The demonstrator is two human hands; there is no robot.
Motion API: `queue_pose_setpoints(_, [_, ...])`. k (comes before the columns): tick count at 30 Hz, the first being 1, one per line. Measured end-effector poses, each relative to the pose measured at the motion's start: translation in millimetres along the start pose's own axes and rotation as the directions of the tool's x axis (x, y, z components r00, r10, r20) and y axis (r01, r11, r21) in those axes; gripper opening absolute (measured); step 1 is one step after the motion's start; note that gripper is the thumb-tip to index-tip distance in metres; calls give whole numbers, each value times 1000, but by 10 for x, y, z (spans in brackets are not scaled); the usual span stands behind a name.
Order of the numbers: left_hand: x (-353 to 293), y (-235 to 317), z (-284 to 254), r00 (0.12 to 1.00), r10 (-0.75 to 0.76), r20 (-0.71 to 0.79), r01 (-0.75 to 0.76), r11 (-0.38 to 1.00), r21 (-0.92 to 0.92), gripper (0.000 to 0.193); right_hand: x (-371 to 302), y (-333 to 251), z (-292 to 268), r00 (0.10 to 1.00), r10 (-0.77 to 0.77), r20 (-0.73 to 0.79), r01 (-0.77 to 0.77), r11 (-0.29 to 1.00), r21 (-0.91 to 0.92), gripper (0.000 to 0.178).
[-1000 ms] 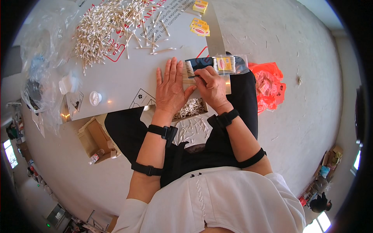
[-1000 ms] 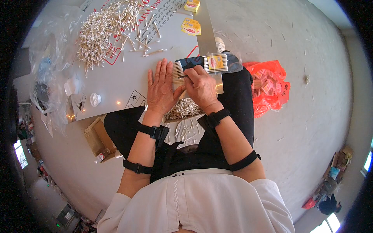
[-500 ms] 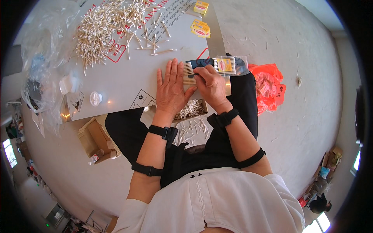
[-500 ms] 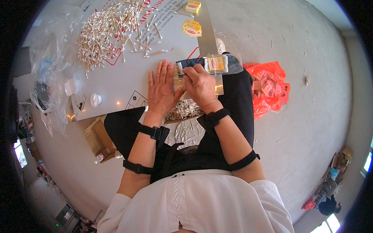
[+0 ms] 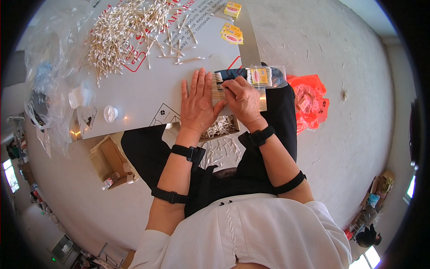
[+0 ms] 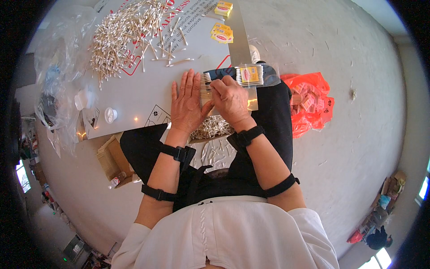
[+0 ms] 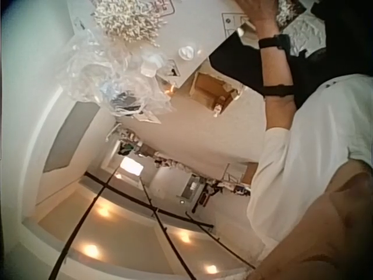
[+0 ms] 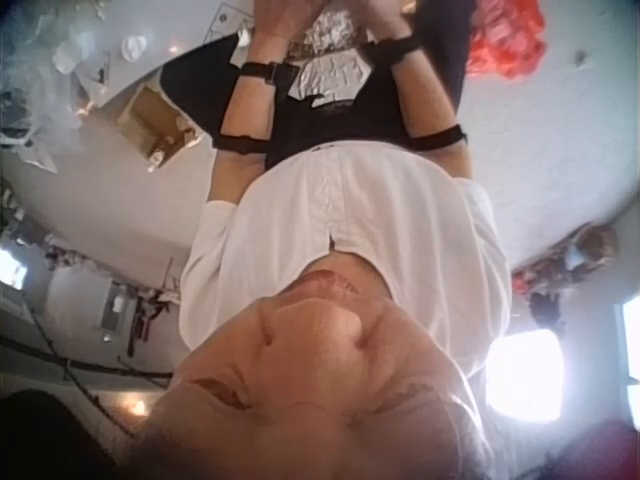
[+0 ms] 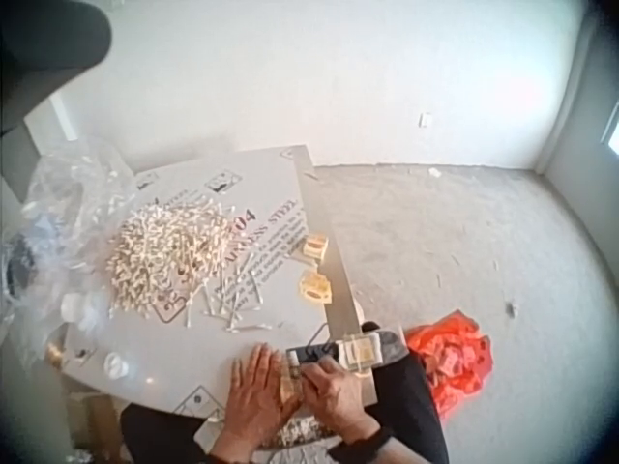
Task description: Placing cotton swabs into plastic packaging and applying labels.
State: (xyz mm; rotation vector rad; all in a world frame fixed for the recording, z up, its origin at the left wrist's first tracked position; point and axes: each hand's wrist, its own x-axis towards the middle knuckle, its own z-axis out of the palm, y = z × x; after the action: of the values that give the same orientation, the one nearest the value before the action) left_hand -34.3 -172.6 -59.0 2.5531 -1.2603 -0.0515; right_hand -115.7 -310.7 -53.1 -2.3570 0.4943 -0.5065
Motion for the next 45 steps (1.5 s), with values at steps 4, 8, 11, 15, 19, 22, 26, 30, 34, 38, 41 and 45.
queue_pose_setpoints(4, [-1, 4, -9, 1000, -1, 16, 1, 1000, -1, 86, -5, -12, 1, 1000, -5, -7, 6, 999, 35, 12])
queue_pose_setpoints(8, [-4, 0, -7, 1000, -1, 6, 1, 1000, -6, 86, 48, -55, -17, 999, 34, -33, -32, 999, 34, 13])
queue_pose_setpoints(11, [-4, -1, -10, 1000, -6, 18, 6, 1000, -7, 86, 72, -57, -16, 999, 28, -19, -28, 1000, 7, 14])
queue_pose_setpoints(15, [7, 12, -11, 1000, -7, 3, 7, 1000, -4, 90, 73, -17, 16, 1000, 13, -11, -14, 1000, -26, 14])
queue_pose_setpoints(19, [5, 12, -24, 1000, -13, -1, 13, 1000, -16, 89, 73, -36, 9, 1000, 5, -6, -5, 1000, -28, 14])
queue_pose_setpoints(22, [-7, 7, -24, 1000, -14, 3, 14, 1000, -26, 88, 112, -61, 7, 998, 64, -27, -63, 997, 40, 13])
queue_pose_setpoints(26, [0, 12, -19, 1000, -11, -2, 11, 1000, -11, 88, 232, -9, 1, 1000, 28, -10, -27, 997, 76, 14])
queue_pose_setpoints(30, [3, 20, -25, 1000, -16, -1, 16, 1000, -20, 88, 282, 19, 18, 1000, 6, 5, -6, 999, 47, 12])
queue_pose_setpoints(34, [3, 14, -22, 1000, -17, 0, 17, 1000, -23, 89, 287, 23, 39, 1000, 6, 5, -7, 1000, 23, 9])
queue_pose_setpoints(38, [-2, 8, -14, 1000, -10, -21, 9, 1000, -19, 88, 324, 60, 70, 1000, -30, 3, 30, 999, 40, 6])
queue_pose_setpoints(41, [-4, 5, -29, 1000, -13, -9, 13, 1000, -27, 87, 438, 47, 79, 999, -46, 12, 45, 998, 47, 5])
queue_pose_setpoints(45, [-12, 5, -19, 1000, -4, -5, 4, 999, -33, 84, 633, 96, 158, 993, -107, 57, 110, 993, -53, 6])
